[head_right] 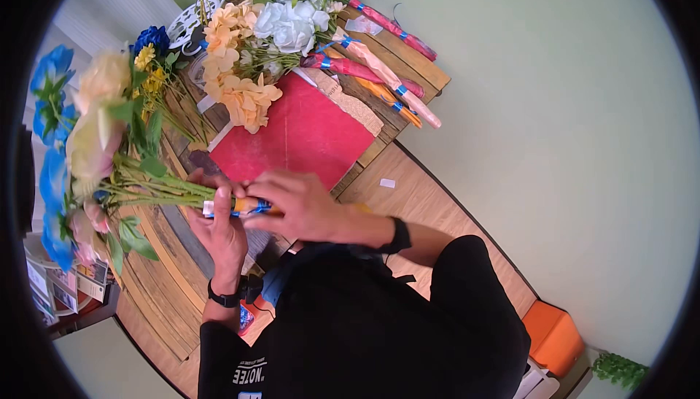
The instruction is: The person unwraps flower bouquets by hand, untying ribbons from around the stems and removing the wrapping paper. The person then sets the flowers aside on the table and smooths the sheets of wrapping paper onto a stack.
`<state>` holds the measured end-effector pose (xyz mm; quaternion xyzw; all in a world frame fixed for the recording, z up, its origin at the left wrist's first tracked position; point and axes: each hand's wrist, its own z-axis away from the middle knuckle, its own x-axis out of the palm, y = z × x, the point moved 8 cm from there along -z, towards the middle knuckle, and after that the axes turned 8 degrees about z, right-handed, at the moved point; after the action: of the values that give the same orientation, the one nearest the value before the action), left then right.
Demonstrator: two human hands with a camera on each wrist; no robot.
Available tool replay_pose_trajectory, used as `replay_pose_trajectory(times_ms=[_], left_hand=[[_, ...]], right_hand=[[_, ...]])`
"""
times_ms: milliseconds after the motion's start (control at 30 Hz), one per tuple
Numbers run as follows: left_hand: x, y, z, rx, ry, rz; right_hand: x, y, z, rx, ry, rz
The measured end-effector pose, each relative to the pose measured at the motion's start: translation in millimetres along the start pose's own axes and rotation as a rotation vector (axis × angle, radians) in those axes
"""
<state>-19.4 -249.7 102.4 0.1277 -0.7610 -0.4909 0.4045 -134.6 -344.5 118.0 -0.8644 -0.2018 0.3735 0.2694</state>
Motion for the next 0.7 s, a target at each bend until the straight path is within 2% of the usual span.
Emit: replay_pose_trajectory(times_ms=[67,133,200,233,300,333,400,533,633,700], left_hand=[[-3.5,8.3,1.7,0.04,-0.004,0.038],[-9.5,13.7,5.8,0.048,-0.008,0.044],[-14.3,18.7,8.9,0.056,-0.003,0.054],[-16.7,20.1,10.6,0.053,0.012,0.049],[-20.1,22.1,13.2,0.052,0.035,0.049],[-21.6,22.7,14.6,0.049,0.041,0.043],[-24.0,21.5,15.1,0.051,0.049,0.039],[-27.3,19.4,17.7,0.039,0.061,0.021],[-29.3,18.3,19.5,0.033,0.074,-0.005],[-32.6,18.8,20.5,0.039,0.093,-0.023]], right_hand=[[-38.9,30.4,-15.5,0.049,0.063,0.087],[-97.7,70.6,-37.3,0.19,0.235,0.421],[-130.4,144.5,-39.7,0.185,0.192,0.779],[-140.9,164.2,-38.6,0.178,0.188,0.781],[-142.7,214.4,-35.9,0.382,-0.08,0.8],[-144.0,223.7,-37.3,0.379,-0.085,0.803],[-148.5,250.3,-36.2,0.536,-0.065,0.643],[-140.9,269.7,-44.3,0.501,-0.08,0.702],[-138.6,282.3,-50.2,0.573,-0.091,0.54],[-156.1,268.9,-61.8,0.442,0.096,0.517]])
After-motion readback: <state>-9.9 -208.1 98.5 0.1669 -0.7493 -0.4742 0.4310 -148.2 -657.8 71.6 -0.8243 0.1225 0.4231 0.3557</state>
